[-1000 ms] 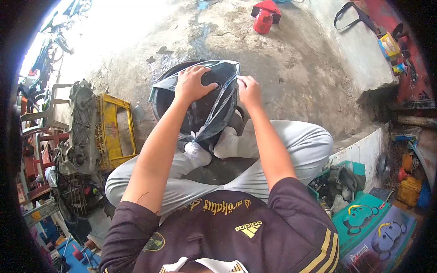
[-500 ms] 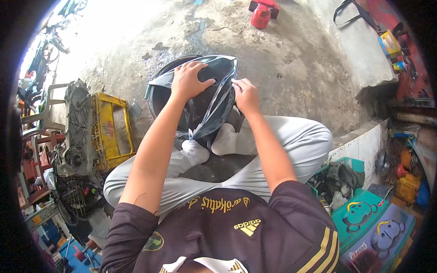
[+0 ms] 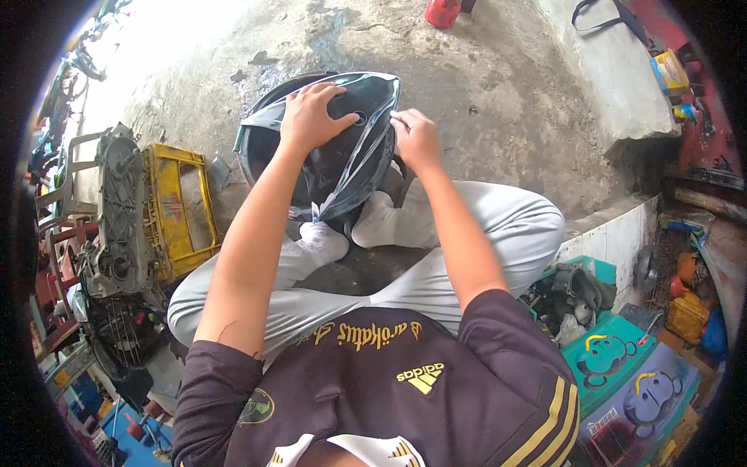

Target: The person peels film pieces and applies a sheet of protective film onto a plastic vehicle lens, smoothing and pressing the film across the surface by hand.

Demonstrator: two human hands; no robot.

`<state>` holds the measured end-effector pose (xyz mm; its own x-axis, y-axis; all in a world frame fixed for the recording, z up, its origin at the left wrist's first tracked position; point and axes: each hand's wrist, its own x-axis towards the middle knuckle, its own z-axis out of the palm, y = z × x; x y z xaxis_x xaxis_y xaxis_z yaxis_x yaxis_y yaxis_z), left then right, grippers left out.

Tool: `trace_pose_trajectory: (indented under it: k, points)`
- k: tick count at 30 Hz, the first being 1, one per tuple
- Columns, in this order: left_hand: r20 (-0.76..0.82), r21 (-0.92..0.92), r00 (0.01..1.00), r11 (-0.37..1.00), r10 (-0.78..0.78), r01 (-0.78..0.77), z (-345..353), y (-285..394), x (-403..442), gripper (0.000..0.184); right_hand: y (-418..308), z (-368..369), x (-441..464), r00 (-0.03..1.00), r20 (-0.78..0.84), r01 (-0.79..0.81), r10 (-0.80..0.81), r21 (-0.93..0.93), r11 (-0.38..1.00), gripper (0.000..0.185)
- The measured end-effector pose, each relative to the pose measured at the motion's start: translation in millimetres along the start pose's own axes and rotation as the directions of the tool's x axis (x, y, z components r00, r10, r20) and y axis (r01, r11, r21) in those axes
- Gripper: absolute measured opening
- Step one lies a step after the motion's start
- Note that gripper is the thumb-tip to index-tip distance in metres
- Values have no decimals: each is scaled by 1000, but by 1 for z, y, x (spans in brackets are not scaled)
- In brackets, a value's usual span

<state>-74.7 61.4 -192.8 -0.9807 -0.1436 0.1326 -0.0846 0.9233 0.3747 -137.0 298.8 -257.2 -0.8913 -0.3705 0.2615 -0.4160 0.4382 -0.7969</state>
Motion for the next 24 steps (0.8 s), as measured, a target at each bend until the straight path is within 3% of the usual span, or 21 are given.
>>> trace_pose_trajectory:
  k: [4, 6, 8, 10, 14, 19, 21, 24]
  points:
    - [18, 17, 1000, 1000, 7, -7, -3, 3, 0, 65, 26, 13, 48, 995, -95, 18, -13, 51, 999, 15]
    - [24, 1, 1000, 1000, -4, 4, -3, 3, 0, 64, 28, 11, 72, 952, 31, -306, 306, -8, 952, 23]
    - [19, 5, 1000, 1000, -8, 8, -3, 2, 0, 64, 24, 9, 67, 953, 45, -298, 300, -43, 954, 25]
    - [22, -3, 1000, 1000, -16, 16, -2, 2, 1, 64, 24, 11, 43, 995, -66, -77, 74, -37, 996, 17]
    - [-14, -10, 1000, 1000, 12, -12, 3, -2, 2, 63, -1, 7, 9, 988, -67, -142, 140, -27, 990, 17]
    - [-38, -11, 999, 1000, 21, -21, 5, -2, 1, 63, 22, 24, 67, 979, -109, -180, 175, -42, 983, 18]
    - [-32, -14, 999, 1000, 20, -21, 4, -2, 1, 63, 27, 22, 85, 950, -10, -313, 313, -76, 947, 23]
    - [-34, -13, 999, 1000, 17, -17, 5, -3, 2, 63, 33, 21, 71, 957, -13, -290, 290, 15, 957, 22]
